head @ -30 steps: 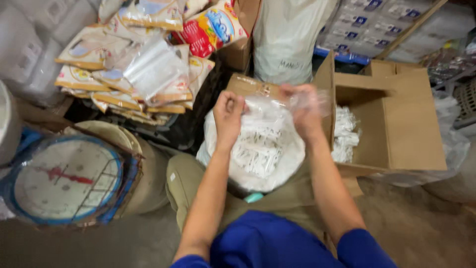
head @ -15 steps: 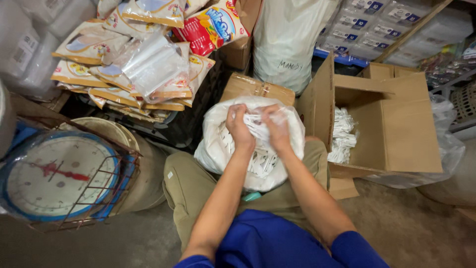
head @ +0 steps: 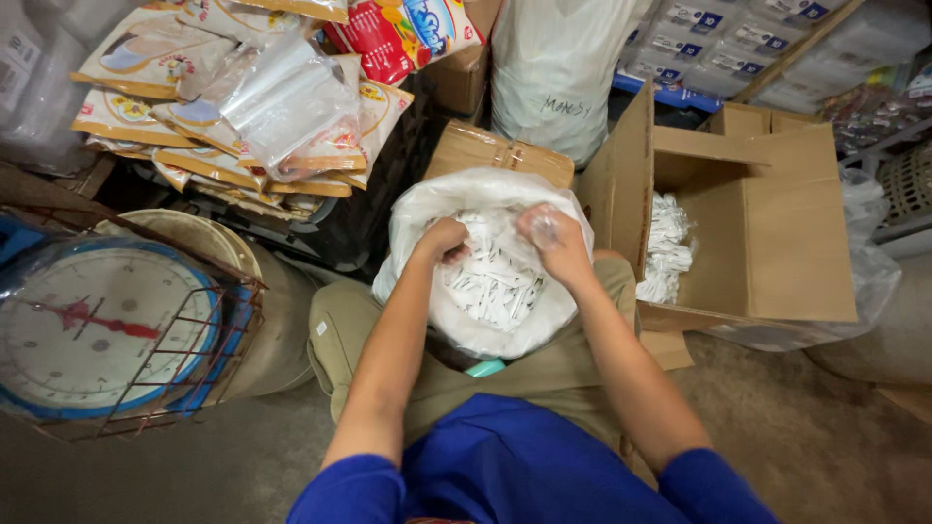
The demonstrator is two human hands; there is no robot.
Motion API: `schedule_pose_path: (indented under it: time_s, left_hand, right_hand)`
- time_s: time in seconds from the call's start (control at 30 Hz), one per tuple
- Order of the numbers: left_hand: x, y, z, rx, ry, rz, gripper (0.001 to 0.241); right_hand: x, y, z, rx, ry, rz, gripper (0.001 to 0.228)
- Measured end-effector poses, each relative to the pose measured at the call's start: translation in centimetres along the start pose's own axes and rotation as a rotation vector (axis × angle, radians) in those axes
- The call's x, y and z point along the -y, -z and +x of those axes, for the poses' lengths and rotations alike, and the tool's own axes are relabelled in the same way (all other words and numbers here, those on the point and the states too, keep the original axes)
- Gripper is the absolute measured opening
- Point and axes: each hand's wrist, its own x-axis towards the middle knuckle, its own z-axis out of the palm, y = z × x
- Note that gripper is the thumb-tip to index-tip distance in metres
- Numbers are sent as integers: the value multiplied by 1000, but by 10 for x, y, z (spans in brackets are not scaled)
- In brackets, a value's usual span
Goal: The person sits in a storage area and gathers white plastic spoons from a large container, placing them into small clear plastic bags by hand; they periodically stand up to place the items on a mechanical scale to weigh them.
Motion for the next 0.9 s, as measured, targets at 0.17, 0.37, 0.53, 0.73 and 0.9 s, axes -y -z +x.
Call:
schedule_pose_path:
  time_s: [0.17,0.37,0.53,0.73,0.9]
  left_hand:
    - [-17,22,72,-362,-340,452,25]
    - [-5,28,58,-289,-318,872,37]
    - [-15,47,4,-255,35,946,48]
    - [-33,53,-27,-310,-37,875,85]
    - [-47,60,-43,-293,-113,829,87]
  right_hand:
    - [0,22,-29,483,123,-117,45]
    - [-82,6,51,629,-284,-19,46]
    - [-171,-103,112,629,-107,-616,56]
    - [-164,-190,130,699,-133,-757,50]
    - [-132,-209,129,766,-193,-744,45]
